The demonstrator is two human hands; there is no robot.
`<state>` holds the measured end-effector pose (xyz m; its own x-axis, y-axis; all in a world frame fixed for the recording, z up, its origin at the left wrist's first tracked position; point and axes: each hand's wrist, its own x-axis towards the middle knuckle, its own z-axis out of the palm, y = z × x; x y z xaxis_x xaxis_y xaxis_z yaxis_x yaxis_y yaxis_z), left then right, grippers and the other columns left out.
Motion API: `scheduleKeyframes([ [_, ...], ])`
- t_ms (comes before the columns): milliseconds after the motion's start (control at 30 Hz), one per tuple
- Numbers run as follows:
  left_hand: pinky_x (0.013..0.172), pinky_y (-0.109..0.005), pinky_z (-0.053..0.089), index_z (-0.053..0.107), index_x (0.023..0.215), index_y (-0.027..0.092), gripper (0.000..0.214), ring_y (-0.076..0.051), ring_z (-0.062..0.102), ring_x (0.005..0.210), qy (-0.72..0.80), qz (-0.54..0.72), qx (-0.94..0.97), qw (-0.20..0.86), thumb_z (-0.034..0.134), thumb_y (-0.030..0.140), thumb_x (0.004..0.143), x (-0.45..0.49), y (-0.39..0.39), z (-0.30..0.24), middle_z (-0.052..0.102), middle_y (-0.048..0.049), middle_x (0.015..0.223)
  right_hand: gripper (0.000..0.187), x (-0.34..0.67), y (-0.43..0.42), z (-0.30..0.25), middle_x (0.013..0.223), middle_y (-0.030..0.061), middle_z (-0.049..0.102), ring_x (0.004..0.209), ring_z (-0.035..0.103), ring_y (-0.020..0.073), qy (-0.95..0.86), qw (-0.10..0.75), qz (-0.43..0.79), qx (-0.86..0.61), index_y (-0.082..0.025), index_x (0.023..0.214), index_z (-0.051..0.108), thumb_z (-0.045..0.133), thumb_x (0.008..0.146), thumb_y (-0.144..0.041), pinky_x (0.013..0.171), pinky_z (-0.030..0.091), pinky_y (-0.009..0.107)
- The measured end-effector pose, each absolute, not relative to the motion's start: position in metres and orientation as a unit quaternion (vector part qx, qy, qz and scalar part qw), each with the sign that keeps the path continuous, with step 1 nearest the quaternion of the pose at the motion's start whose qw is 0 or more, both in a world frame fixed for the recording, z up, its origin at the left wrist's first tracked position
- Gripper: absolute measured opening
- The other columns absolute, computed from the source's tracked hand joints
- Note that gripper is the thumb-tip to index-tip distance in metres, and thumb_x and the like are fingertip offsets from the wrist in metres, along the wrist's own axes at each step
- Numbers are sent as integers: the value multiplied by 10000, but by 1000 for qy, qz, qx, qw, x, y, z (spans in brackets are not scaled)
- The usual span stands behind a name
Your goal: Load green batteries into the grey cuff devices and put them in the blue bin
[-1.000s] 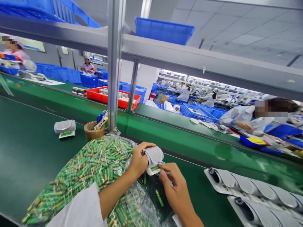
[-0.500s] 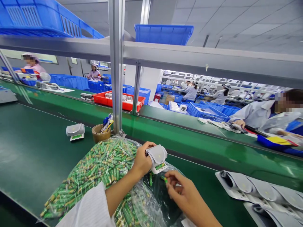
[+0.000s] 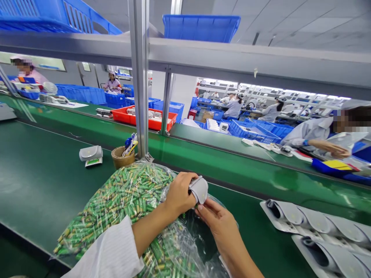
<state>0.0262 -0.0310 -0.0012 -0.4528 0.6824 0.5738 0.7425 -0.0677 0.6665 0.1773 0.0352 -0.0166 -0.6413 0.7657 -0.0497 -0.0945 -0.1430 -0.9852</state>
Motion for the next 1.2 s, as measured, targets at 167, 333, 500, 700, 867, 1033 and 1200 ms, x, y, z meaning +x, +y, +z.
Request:
scheduleKeyframes([
  [167, 921, -385, 491, 664, 1113, 222, 296, -271, 631, 1051, -712, -492, -500, 11, 616, 143, 831, 30, -29, 1, 736, -78, 1105, 588, 176, 31, -17, 860, 69, 771, 823, 739, 261, -618, 274, 666, -314, -181, 1046, 797, 926, 582, -517, 790, 615, 385],
  [333, 940, -385, 491, 654, 1120, 213, 335, -279, 620, 1080, -702, -490, -517, 7, 610, 113, 803, 34, -29, 5, 732, -86, 1126, 328, 175, 33, -21, 1078, 106, 706, 817, 683, 219, -701, 347, 540, -312, -218, 812, 808, 818, 668, -513, 713, 611, 351],
  [500, 938, -398, 492, 647, 1133, 211, 368, -287, 608, 1079, -697, -481, -531, 21, 608, 101, 784, 33, -31, 8, 731, -93, 1125, 357, 174, 33, -19, 1264, 114, 693, 958, 719, 252, -682, 346, 573, -294, -241, 930, 834, 854, 666, -480, 792, 638, 369],
  [700, 910, -384, 492, 652, 1122, 227, 366, -277, 614, 1048, -697, -477, -535, 11, 629, 110, 776, 35, -30, 11, 734, -69, 1117, 494, 172, 37, -16, 1131, 104, 794, 1035, 750, 293, -624, 319, 651, -292, -192, 1089, 756, 869, 643, -372, 918, 609, 409],
  [867, 894, -361, 504, 667, 1084, 231, 383, -254, 623, 1011, -687, -503, -525, -10, 643, 90, 729, 34, -28, 10, 721, -47, 1050, 572, 175, 40, -11, 999, 51, 799, 928, 751, 253, -540, 271, 732, -316, -195, 1106, 720, 901, 575, -305, 856, 593, 362],
  [1033, 915, -365, 512, 665, 1068, 217, 326, -237, 653, 992, -667, -558, -492, -50, 625, 123, 759, 33, -25, 10, 724, -48, 1034, 654, 174, 37, -5, 1217, 56, 730, 966, 718, 207, -498, 295, 756, -305, -214, 1151, 671, 924, 562, -342, 855, 585, 320],
  [1200, 930, -354, 514, 642, 1068, 207, 296, -223, 669, 1002, -642, -601, -472, -67, 614, 166, 776, 36, -24, 13, 723, -55, 1050, 609, 171, 35, -2, 1163, 30, 703, 844, 672, 165, -483, 321, 767, -276, -227, 1116, 626, 899, 585, -345, 743, 569, 296],
])
